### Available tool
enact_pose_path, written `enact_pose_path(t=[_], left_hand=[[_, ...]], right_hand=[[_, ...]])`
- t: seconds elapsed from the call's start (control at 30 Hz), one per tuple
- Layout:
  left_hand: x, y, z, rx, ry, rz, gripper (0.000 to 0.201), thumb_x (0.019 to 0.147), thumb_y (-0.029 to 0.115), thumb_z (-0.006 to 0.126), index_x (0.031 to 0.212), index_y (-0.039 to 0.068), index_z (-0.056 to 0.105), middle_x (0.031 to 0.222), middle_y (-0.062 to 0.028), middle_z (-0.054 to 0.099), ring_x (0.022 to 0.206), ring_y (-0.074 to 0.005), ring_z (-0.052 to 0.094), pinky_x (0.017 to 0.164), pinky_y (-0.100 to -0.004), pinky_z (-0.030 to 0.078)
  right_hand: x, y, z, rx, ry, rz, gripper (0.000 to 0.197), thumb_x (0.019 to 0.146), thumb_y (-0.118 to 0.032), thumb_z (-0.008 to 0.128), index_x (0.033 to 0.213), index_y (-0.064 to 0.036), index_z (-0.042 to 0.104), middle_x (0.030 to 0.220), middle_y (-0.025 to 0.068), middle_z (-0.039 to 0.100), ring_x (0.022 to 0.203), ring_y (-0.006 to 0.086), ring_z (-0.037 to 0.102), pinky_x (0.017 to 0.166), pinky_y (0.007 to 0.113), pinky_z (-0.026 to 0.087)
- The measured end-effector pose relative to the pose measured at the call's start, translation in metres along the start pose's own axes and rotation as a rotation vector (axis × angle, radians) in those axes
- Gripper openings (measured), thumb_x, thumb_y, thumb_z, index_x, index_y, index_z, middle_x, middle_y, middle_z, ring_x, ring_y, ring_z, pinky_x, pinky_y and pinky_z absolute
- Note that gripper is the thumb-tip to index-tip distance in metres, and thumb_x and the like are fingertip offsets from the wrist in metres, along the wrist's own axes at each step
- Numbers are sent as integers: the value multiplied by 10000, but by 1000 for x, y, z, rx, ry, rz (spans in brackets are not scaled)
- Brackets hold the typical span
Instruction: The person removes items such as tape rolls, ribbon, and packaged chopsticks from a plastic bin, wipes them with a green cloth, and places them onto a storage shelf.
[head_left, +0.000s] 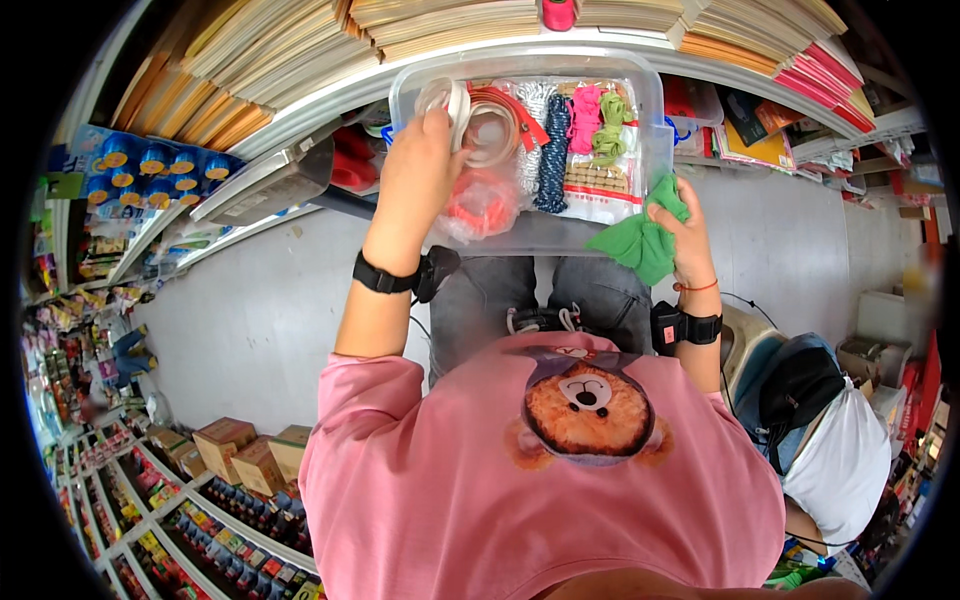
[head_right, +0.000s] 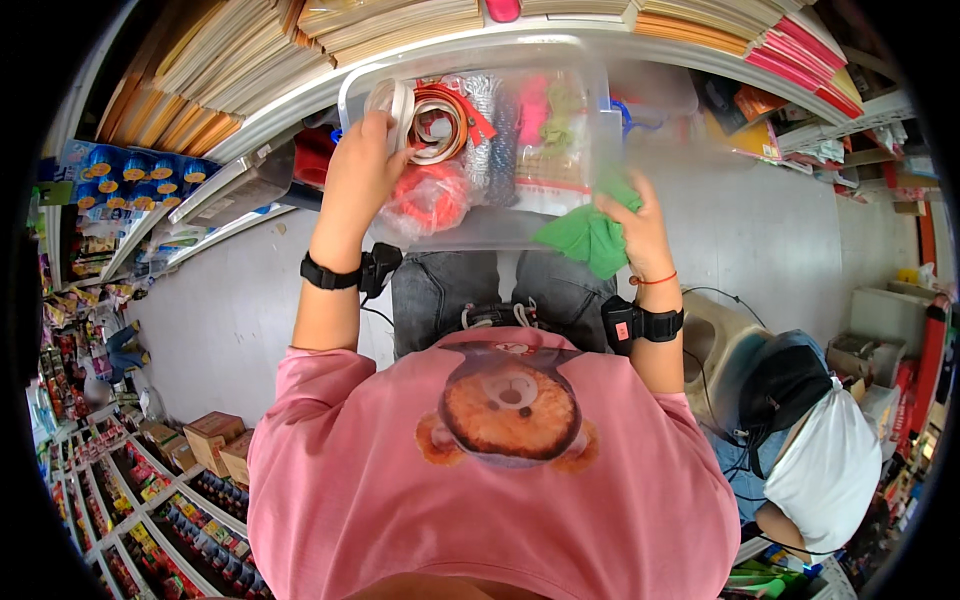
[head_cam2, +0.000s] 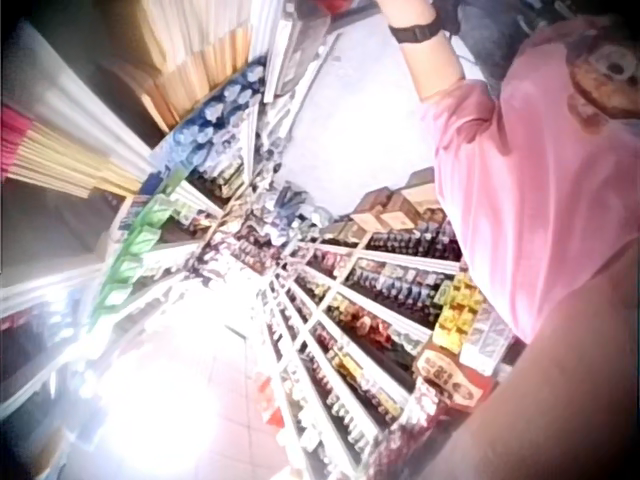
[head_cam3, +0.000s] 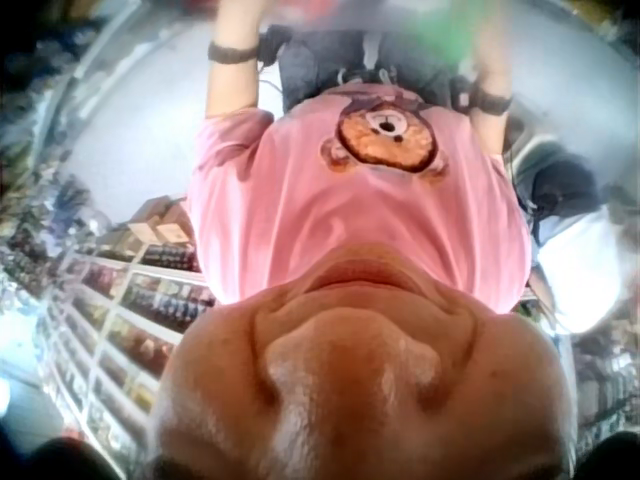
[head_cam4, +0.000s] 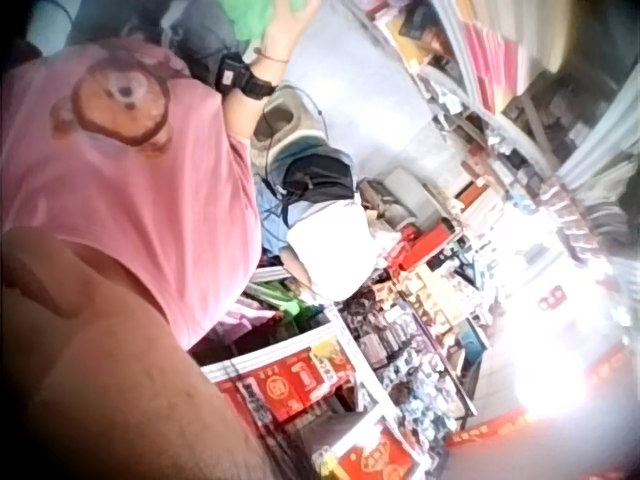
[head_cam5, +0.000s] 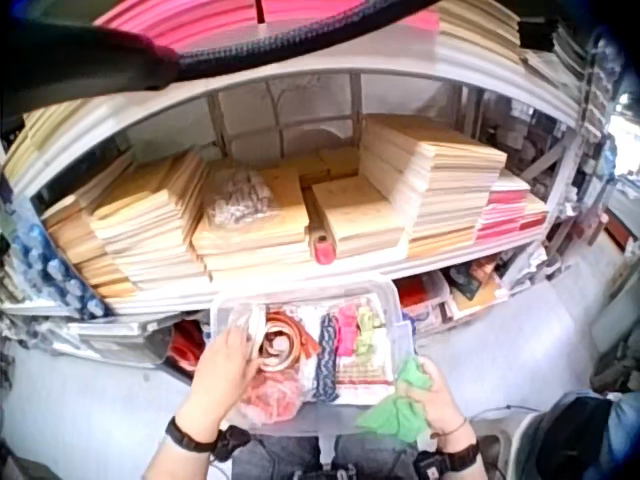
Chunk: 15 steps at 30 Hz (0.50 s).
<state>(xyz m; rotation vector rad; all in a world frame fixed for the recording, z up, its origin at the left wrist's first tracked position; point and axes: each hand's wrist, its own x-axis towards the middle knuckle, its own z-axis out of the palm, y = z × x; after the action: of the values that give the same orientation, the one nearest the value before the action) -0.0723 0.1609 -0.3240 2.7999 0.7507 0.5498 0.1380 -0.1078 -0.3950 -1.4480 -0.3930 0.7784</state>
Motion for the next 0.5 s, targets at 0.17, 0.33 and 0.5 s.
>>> enact_pose_path(t=[0.17,0.33,0.5], left_hand=[[5,-7,14,30,178,-26,259,768,74,668,987,49,532,785,-178,641,738,-382,620,618,-449,482],[5,18,1,15,134,158,203,772,79,638,955,74,550,759,-155,619,697,-361,595,591,-441,470],[13,9,27,156,-64,432,278,701,246,721,868,72,581,764,-93,618,793,-287,577,688,-408,443]], right_hand=[[1,-8,1,-2,-44,1,523,801,-62,678,1272,21,467,1086,76,574,910,135,574,762,261,480],[1,-7,2,-10,-13,-8,528,796,-82,687,1261,38,469,1079,70,580,908,130,565,769,263,472],[2,-5,1,-19,-12,-23,526,795,-83,691,1258,37,471,1083,61,575,924,125,553,800,259,459]])
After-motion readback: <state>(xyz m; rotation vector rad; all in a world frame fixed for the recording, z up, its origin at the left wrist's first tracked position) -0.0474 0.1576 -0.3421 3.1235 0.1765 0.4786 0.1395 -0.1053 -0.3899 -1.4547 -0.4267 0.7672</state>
